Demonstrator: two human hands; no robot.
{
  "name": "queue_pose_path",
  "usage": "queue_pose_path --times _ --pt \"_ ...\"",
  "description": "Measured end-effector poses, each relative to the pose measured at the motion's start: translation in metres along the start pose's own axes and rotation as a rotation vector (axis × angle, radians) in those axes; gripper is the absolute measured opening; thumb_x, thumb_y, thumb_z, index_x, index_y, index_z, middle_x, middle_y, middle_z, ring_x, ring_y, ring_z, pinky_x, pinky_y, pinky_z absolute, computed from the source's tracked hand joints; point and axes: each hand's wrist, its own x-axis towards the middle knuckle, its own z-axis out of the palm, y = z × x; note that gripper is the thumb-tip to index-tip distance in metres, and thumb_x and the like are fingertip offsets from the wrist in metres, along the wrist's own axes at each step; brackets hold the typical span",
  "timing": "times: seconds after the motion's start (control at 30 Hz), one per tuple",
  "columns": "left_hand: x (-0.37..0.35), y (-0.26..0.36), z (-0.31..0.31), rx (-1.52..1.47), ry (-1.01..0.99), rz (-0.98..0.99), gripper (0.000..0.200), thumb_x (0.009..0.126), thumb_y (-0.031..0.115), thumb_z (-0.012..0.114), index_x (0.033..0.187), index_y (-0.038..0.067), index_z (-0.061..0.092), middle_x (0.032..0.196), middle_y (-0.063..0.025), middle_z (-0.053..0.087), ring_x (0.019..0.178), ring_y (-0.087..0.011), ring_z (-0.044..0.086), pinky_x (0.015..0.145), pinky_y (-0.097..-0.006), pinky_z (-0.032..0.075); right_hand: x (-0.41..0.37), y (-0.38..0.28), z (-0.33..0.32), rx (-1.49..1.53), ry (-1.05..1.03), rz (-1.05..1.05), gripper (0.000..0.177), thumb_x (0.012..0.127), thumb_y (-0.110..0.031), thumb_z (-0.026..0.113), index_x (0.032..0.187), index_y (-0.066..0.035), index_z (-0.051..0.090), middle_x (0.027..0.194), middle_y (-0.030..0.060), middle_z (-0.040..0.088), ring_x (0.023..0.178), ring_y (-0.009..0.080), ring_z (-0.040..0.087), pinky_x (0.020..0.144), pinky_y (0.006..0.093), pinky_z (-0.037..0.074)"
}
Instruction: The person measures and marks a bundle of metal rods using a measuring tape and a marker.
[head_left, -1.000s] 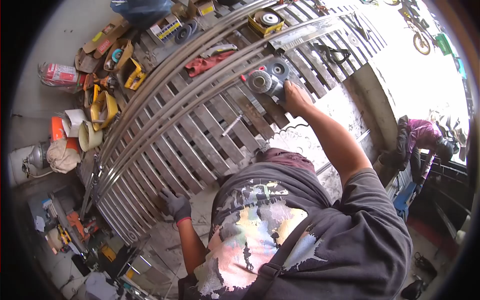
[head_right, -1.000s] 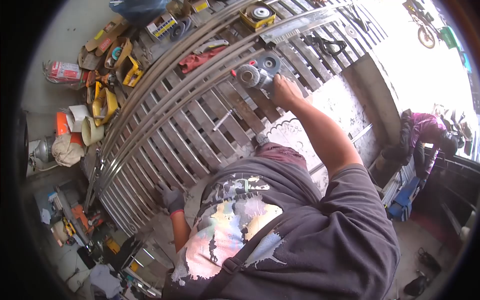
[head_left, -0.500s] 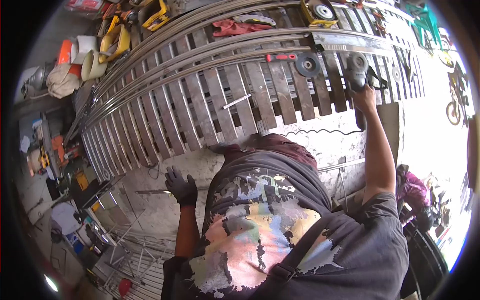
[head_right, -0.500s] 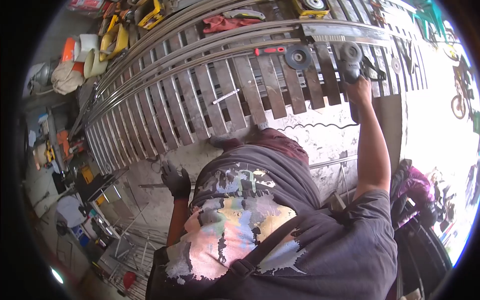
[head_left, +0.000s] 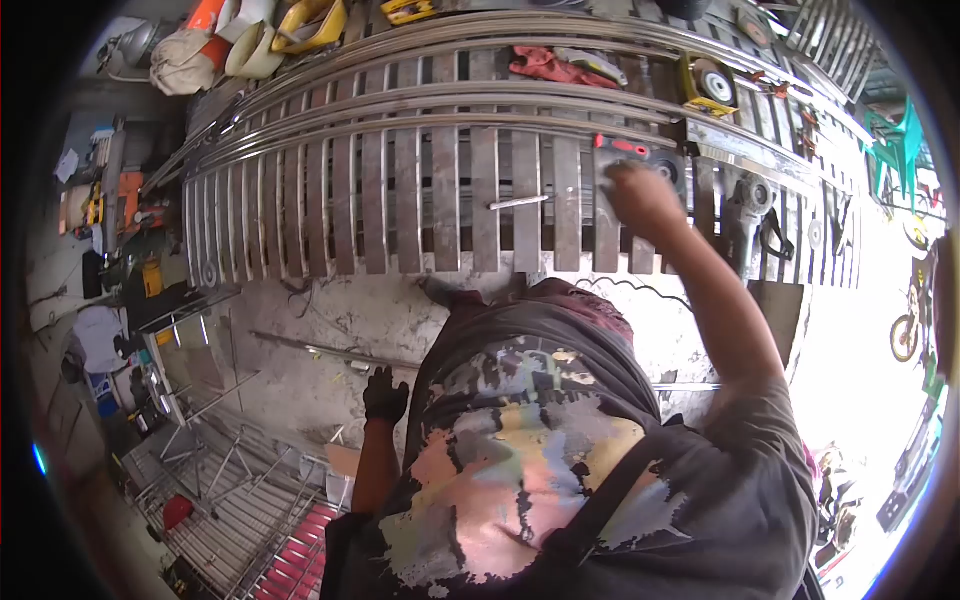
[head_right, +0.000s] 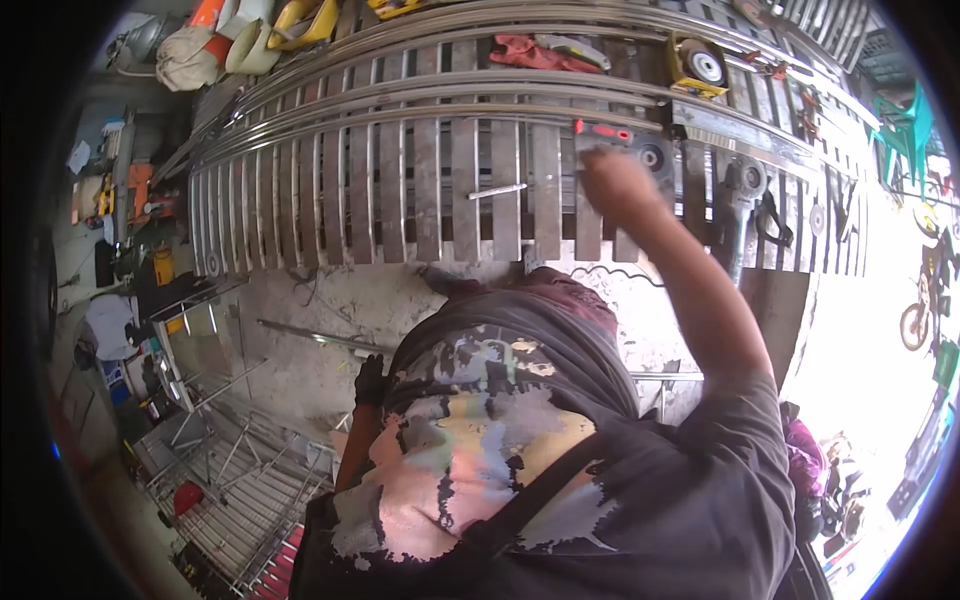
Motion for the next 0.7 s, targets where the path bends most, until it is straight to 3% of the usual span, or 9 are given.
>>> queue_pose_path --times 0.03,0.07,0.1,0.2,0.27,0.37,0.63,0.67,0.7 --pt "-0.003 0.0 0.01 0.009 0.026 0.013 0.085 0.089 0.05 0.076 0.159 0.006 0.053 0.166 -0.0247 0.048 0.142 -0.0425 0.056 0.116 -0.0533 0.048 0.008 -0.031 0.006 -0.036 -0.068 -0.096 0.018 0.099 -0.017 0.064 0.11 -0.006 0.073 0.11 0.0178 0.077 0.101 0.0389 0.077 0.085 0.0511 0.063" --pt "-0.007 0.001 0.017 0.02 0.05 0.025 0.088 0.089 0.053 0.076 0.159 0.006 0.052 0.165 -0.0242 0.049 0.141 -0.0426 0.056 0.115 -0.0532 0.048 0.033 -0.025 0.068 -0.17 -0.004 -0.311 0.018 0.099 -0.016 0.065 0.111 -0.005 0.07 0.106 0.0166 0.078 0.097 0.0367 0.078 0.083 0.0509 0.063" --pt "-0.012 0.0 0.025 0.031 0.074 0.037 0.092 0.088 0.057 0.077 0.16 0.007 0.051 0.165 -0.0236 0.05 0.14 -0.0426 0.057 0.115 -0.053 0.048 0.036 -0.048 0.079 -0.141 0.184 -0.439 0.016 0.098 -0.016 0.065 0.104 -0.004 0.074 0.104 0.0147 0.079 0.091 0.0333 0.079 0.075 0.0507 0.061" --pt "-0.001 -0.053 0.101 -0.02 0.117 0.12 0.1 0.083 0.064 0.08 0.161 0.009 0.05 0.162 -0.0233 0.052 0.138 -0.0455 0.057 0.112 -0.0565 0.049 0.052 -0.097 0.097 -0.345 0.032 -0.421 0.018 0.097 -0.018 0.067 0.101 -0.005 0.079 0.1 0.0124 0.079 0.088 0.0284 0.079 0.07 0.047 0.057" --pt "-0.018 -0.039 0.096 -0.02 0.086 0.063 0.099 0.083 0.063 0.079 0.161 0.009 0.051 0.162 -0.0235 0.052 0.139 -0.046 0.056 0.112 -0.0573 0.049 0.057 -0.114 0.102 -0.464 -0.079 -0.389 0.019 0.096 -0.018 0.068 0.104 -0.006 0.079 0.096 0.0114 0.079 0.087 0.0263 0.079 0.072 0.0437 0.057" --pt "-0.04 -0.013 0.084 -0.033 0.051 -0.026 0.096 0.084 0.06 0.079 0.16 0.008 0.051 0.163 -0.0238 0.051 0.14 -0.0466 0.054 0.112 -0.0584 0.048 0.06 -0.115 0.111 -0.362 -0.036 -0.45 0.016 0.094 -0.019 0.069 0.091 -0.008 0.081 0.093 0.0099 0.079 0.085 0.0247 0.078 0.069 0.0423 0.055" --pt "-0.051 0.02 0.062 -0.05 0.051 -0.177 0.09 0.086 0.054 0.077 0.159 0.007 0.052 0.164 -0.0246 0.049 0.145 -0.0483 0.049 0.112 -0.0614 0.045 0.042 -0.094 0.12 -0.319 0.066 -0.593 0.012 0.093 -0.017 0.067 0.092 -0.007 0.072 0.087 0.0111 0.076 0.08 0.0267 0.076 0.066 0.0433 0.056" --pt "-0.049 0.024 0.055 -0.041 0.059 -0.198 0.09 0.087 0.053 0.077 0.159 0.006 0.052 0.164 -0.0247 0.049 0.145 -0.0485 0.049 0.112 -0.0618 0.045 0.042 -0.094 0.122 -0.409 0.073 -0.58 0.021 0.102 -0.028 0.064 0.098 -0.01 0.074 0.088 0.0082 0.078 0.081 0.0246 0.077 0.068 0.0422 0.054" --pt "-0.044 0.027 0.045 -0.034 0.074 -0.224 0.089 0.087 0.052 0.077 0.159 0.006 0.052 0.164 -0.0248 0.049 0.146 -0.0488 0.048 0.112 -0.0622 0.045 0.042 -0.091 0.122 -0.368 0.069 -0.578 0.021 0.103 -0.028 0.063 0.099 -0.01 0.073 0.089 0.009 0.078 0.082 0.0251 0.077 0.069 0.0422 0.054"
